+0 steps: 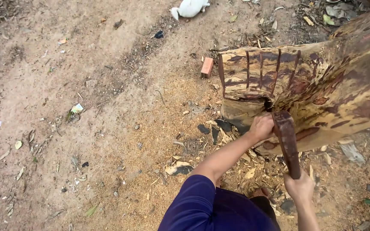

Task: Using a chisel and a wooden mallet to remove bark and shape a large wooden log.

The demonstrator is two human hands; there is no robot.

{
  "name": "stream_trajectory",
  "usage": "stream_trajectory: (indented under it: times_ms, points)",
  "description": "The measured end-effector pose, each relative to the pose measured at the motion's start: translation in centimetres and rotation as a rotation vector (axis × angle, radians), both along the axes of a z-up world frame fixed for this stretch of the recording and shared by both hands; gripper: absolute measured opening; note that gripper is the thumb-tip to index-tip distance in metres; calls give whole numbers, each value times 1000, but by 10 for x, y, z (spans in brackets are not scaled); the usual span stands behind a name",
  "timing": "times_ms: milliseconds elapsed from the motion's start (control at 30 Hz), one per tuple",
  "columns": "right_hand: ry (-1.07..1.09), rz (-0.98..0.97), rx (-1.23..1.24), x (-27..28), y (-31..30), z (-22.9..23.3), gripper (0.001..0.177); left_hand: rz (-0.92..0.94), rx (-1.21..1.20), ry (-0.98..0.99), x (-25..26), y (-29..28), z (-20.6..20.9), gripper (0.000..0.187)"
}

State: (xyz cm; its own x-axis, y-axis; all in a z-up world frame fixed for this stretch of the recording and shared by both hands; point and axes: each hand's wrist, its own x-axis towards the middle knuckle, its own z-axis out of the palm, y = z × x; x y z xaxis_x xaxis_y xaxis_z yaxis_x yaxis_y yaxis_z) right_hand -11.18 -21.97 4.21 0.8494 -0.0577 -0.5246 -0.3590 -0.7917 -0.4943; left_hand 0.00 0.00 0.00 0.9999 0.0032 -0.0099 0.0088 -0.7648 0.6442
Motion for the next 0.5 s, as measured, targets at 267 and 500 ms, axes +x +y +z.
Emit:
stream_trajectory:
  times_ms: [267,500]
  points:
    - [101,262,-171,37,-12,33,28,216,-118,-404,4,-9,-17,19]
    - [15,636,-129,54,-40,18,36,266,-114,-750,1,-17,-25,43]
